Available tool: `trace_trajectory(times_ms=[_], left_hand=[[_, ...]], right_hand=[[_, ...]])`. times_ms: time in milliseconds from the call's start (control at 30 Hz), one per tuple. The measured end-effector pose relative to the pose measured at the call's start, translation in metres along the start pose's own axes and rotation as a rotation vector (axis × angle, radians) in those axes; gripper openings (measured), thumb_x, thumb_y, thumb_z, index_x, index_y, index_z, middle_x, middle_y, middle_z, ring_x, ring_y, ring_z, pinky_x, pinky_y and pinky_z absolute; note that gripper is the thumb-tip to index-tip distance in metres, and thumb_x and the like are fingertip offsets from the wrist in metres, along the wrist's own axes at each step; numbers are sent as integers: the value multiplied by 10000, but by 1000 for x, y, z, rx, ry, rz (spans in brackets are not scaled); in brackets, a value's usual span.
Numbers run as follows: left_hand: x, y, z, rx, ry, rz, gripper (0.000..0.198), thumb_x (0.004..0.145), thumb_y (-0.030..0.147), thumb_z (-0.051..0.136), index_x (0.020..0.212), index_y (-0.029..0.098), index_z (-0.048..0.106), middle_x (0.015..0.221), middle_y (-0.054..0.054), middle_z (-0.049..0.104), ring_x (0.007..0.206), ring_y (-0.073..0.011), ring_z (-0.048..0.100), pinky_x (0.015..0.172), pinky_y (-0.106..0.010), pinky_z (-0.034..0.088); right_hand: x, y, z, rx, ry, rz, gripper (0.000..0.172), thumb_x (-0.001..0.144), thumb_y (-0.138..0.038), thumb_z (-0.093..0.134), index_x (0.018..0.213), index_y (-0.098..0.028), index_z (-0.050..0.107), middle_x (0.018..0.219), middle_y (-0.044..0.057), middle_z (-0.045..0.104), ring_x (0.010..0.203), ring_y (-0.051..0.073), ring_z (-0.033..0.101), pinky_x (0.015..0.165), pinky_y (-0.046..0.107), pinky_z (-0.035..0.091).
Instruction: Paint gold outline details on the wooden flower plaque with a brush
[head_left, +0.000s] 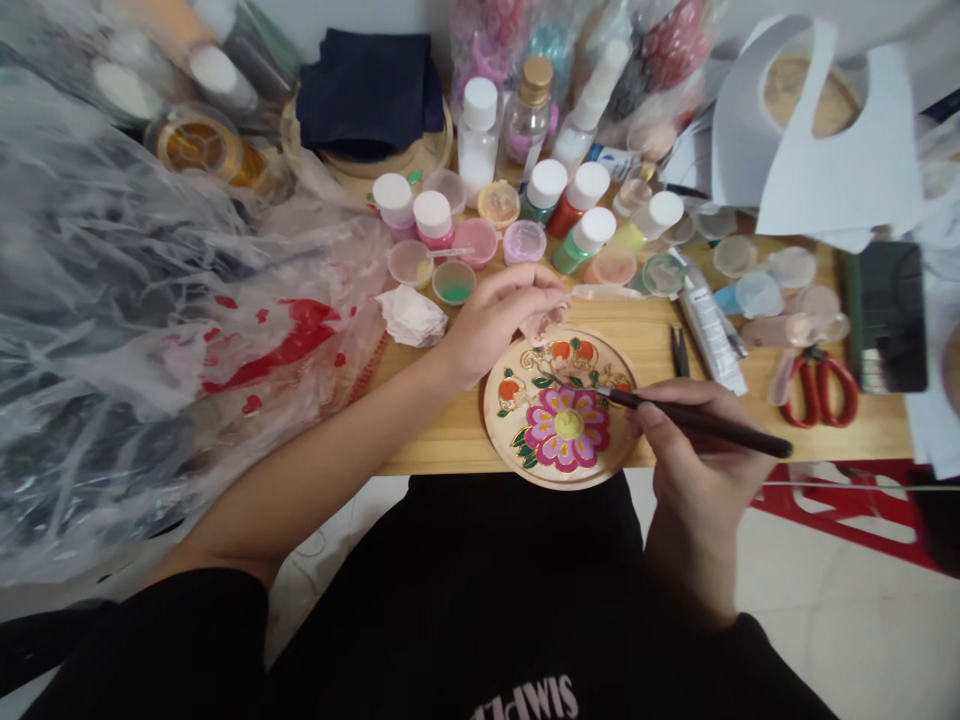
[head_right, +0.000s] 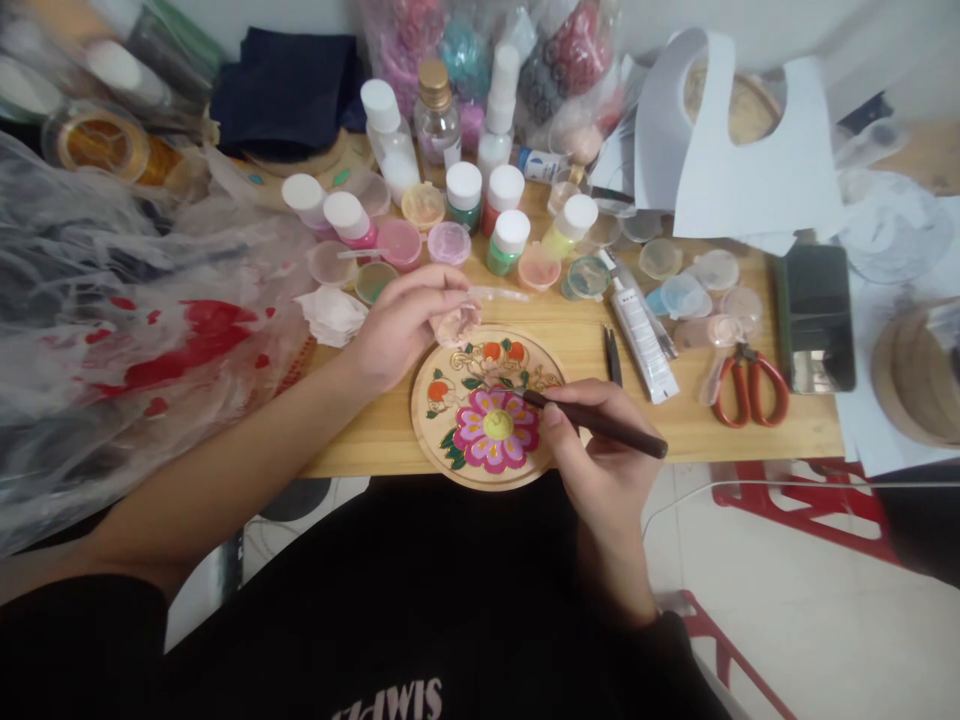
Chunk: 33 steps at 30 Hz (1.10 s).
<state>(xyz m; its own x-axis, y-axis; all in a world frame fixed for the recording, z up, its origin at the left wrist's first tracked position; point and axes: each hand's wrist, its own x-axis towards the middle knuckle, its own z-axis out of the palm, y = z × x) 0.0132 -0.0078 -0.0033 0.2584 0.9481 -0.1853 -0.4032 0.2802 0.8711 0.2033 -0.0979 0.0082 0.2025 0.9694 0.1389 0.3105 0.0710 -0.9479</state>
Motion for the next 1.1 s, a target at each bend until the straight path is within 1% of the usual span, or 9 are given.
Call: trace_trajectory(times_ms=[100,233,367,500,633,833,967,1100], left_hand=[[0,0,0,5,6,-1,81,807,172,585,727,178,575,651,39,600,612,-65,579,569,-203,443],[0,1,1,-17,8,-7,82,795,149,576,716,171,584,643,38,602,615,-58,578,562,-189,434],[0,2,1,-12,16,-12,88,787,143,572,704,171,585,636,39,602,613,-57,569,578,-195,447],[0,1,1,1,6,-10,95,815,143,566,724,170,569,647,39,597,603,-53,566,581,-199,449],[-1,1,0,21,1,0,121,853,143,566,736,169,547,655,39,584,602,-48,573,575,-196,438],[-1,1,1,3,-1,-7,114,833,134,562,726,171,560,644,44,587,598,-47,564,562,-192,429],[-1,1,1,17,-2,-4,118,839,131,555,727,169,555,650,41,590,603,-49,573,566,-194,430],[0,1,0,30,-4,1,123,862,165,568,741,168,546,651,40,573,596,-49,572,580,-203,441]], right_hand=[[1,0,-1,5,-8,-15,57,772,-219,756,815,-248,732,747,-21,694,653,121,642,561,252,496],[2,0,-2,42,-28,-31,78,777,-189,744,829,-245,729,750,-22,693,640,114,635,570,253,489],[4,-2,-3,54,-21,-38,66,777,-196,737,821,-243,724,764,-17,683,648,133,649,571,279,494],[5,-2,-3,79,-5,-41,79,771,-196,738,824,-252,721,770,-23,677,630,132,637,570,290,494],[5,1,-1,67,-31,-35,86,772,-194,737,828,-257,723,772,-15,679,633,134,628,571,294,493],[6,1,0,64,-50,-47,90,768,-172,734,816,-248,727,744,-20,680,621,119,621,547,266,485],[7,-1,-2,101,-66,-41,139,757,-112,722,824,-234,730,758,-16,682,622,109,618,565,256,493],[7,0,-5,82,-35,-58,127,742,-112,727,802,-224,729,751,-11,671,630,113,616,563,256,477]])
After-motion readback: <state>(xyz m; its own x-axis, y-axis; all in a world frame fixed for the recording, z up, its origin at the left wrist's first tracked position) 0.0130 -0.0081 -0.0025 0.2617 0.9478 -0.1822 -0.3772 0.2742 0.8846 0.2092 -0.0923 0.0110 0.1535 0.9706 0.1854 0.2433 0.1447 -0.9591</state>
